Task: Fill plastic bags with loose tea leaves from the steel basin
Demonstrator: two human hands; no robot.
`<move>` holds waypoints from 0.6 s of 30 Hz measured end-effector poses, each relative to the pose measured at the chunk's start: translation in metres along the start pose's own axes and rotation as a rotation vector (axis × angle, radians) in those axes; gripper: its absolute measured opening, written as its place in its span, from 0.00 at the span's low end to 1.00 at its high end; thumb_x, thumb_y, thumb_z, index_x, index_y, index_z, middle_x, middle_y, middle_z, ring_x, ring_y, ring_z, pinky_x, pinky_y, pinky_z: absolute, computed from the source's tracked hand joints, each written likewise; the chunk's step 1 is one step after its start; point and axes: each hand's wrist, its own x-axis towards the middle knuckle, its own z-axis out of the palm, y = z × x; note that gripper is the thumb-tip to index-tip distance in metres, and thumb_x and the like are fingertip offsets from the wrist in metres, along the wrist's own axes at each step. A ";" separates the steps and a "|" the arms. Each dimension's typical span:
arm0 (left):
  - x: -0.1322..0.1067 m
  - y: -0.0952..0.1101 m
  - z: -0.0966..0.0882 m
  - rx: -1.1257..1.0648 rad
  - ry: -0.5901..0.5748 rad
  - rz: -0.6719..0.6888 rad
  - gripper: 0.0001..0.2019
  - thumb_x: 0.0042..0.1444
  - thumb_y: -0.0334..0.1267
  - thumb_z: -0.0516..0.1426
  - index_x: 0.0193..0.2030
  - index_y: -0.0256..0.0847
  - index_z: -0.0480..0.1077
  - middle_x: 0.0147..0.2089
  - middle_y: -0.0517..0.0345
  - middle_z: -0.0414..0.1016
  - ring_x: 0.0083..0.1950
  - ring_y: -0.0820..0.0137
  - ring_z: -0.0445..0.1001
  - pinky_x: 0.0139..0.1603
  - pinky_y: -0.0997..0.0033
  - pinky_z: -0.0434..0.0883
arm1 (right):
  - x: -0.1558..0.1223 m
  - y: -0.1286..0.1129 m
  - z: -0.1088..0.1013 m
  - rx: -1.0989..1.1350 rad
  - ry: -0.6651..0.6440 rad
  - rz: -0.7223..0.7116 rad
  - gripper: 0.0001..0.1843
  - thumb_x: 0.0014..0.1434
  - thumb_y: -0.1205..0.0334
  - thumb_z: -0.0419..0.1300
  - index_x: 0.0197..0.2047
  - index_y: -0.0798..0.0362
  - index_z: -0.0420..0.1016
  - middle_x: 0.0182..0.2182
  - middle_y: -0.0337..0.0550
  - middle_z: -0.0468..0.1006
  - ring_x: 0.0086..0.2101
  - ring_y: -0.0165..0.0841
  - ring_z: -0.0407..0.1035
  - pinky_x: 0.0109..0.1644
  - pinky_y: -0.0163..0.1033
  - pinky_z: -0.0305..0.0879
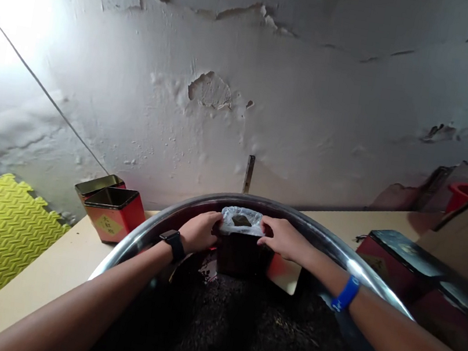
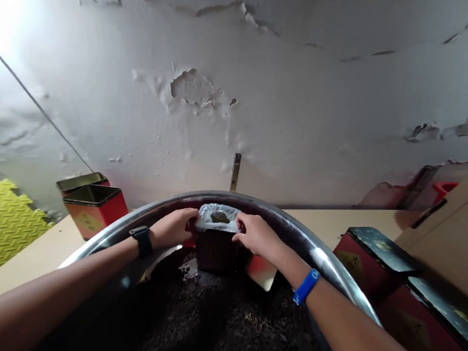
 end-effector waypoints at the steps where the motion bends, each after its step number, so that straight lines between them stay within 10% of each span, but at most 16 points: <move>1: 0.000 0.000 0.000 0.015 0.005 -0.007 0.06 0.41 0.30 0.54 0.30 0.38 0.63 0.31 0.59 0.67 0.32 0.71 0.64 0.31 0.75 0.59 | 0.000 -0.002 0.003 -0.018 0.015 -0.009 0.06 0.47 0.62 0.58 0.29 0.53 0.64 0.25 0.39 0.70 0.26 0.29 0.62 0.29 0.34 0.51; 9: -0.006 0.012 0.007 0.233 0.006 -0.026 0.07 0.48 0.35 0.52 0.23 0.38 0.66 0.31 0.55 0.70 0.31 0.69 0.67 0.31 0.72 0.60 | -0.010 -0.014 0.015 -0.187 0.004 -0.156 0.10 0.54 0.69 0.47 0.39 0.52 0.64 0.34 0.45 0.71 0.34 0.33 0.64 0.36 0.35 0.51; 18: -0.010 -0.017 0.013 0.134 -0.306 -0.261 0.03 0.41 0.35 0.57 0.23 0.39 0.72 0.21 0.58 0.71 0.25 0.69 0.69 0.28 0.74 0.65 | -0.018 -0.023 0.017 -0.269 -0.200 -0.296 0.06 0.51 0.57 0.55 0.31 0.49 0.69 0.26 0.40 0.73 0.27 0.32 0.65 0.30 0.35 0.53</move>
